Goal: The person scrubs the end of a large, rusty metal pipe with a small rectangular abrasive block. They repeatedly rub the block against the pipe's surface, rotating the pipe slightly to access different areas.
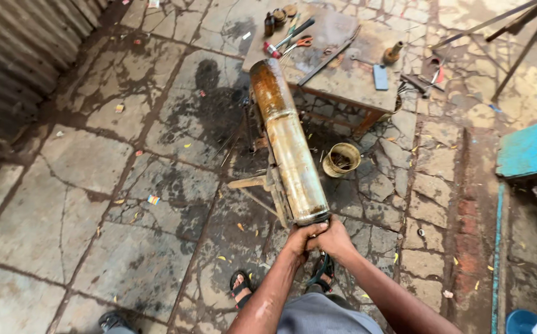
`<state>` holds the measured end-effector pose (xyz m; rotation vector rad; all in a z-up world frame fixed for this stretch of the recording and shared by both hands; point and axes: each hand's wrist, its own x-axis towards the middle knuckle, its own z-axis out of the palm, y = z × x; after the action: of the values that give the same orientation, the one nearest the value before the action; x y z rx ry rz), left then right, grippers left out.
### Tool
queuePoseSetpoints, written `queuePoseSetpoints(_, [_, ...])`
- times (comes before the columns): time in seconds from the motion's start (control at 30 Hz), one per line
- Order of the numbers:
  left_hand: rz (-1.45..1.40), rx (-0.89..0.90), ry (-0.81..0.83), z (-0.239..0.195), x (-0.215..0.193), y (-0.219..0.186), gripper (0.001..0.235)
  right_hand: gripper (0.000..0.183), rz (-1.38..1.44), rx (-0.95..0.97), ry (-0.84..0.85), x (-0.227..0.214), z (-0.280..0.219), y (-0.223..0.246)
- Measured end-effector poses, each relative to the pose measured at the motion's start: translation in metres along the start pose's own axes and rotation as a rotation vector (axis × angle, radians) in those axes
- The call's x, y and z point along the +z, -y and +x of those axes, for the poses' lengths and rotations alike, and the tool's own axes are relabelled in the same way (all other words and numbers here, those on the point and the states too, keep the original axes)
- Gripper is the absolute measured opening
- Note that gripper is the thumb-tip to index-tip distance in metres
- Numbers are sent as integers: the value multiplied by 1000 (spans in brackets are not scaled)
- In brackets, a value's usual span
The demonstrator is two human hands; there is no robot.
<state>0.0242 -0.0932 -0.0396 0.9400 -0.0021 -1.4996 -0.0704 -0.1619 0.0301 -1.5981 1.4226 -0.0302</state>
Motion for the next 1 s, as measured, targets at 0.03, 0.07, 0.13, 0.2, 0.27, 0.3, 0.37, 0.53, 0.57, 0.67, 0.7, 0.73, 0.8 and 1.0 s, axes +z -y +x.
queuePoseSetpoints(0.03, [7,-8,-13,-2,-1,3,56,73,53,-16,43,-5,-2,-4])
queuePoseSetpoints(0.07, [14,-16,-25,-3,-1,6,58,75,154,-19,169,-11,-2,-9])
queuePoseSetpoints(0.13, [43,-58,-58,2,2,2,60,79,360,-51,406,-23,13,-18])
queuePoseSetpoints(0.2, [163,-129,-131,-10,-1,8,63,76,382,41,473,-24,19,-37])
queuePoseSetpoints(0.27, [379,-207,-220,-12,5,9,66,78,340,76,468,-27,28,-50])
queuePoseSetpoints(0.3, [377,-185,-229,-9,9,7,68,81,285,62,429,-28,35,-52])
queuePoseSetpoints(0.37, [371,-157,-252,-8,13,8,73,83,188,41,396,-26,41,-54])
queuePoseSetpoints(0.53, [77,-178,-144,12,11,15,57,100,-169,-38,111,-19,37,-46])
queuePoseSetpoints(0.57, [39,-195,-127,13,8,23,55,103,-207,-22,63,-18,30,-47])
queuePoseSetpoints(0.67, [23,-295,70,26,-8,42,38,112,-289,-4,-28,-19,21,-41])
queuePoseSetpoints(0.7, [2,-207,100,35,-12,46,38,116,-284,-25,-32,-22,23,-36])
queuePoseSetpoints(0.73, [-17,-120,130,43,-16,52,38,119,-278,-46,-37,-26,23,-31])
queuePoseSetpoints(0.8, [-71,-78,226,49,-34,68,37,130,-346,-34,-24,-20,13,-27])
queuePoseSetpoints(1.0, [-196,-268,293,80,-74,100,41,127,-505,-25,-75,-6,-16,-9])
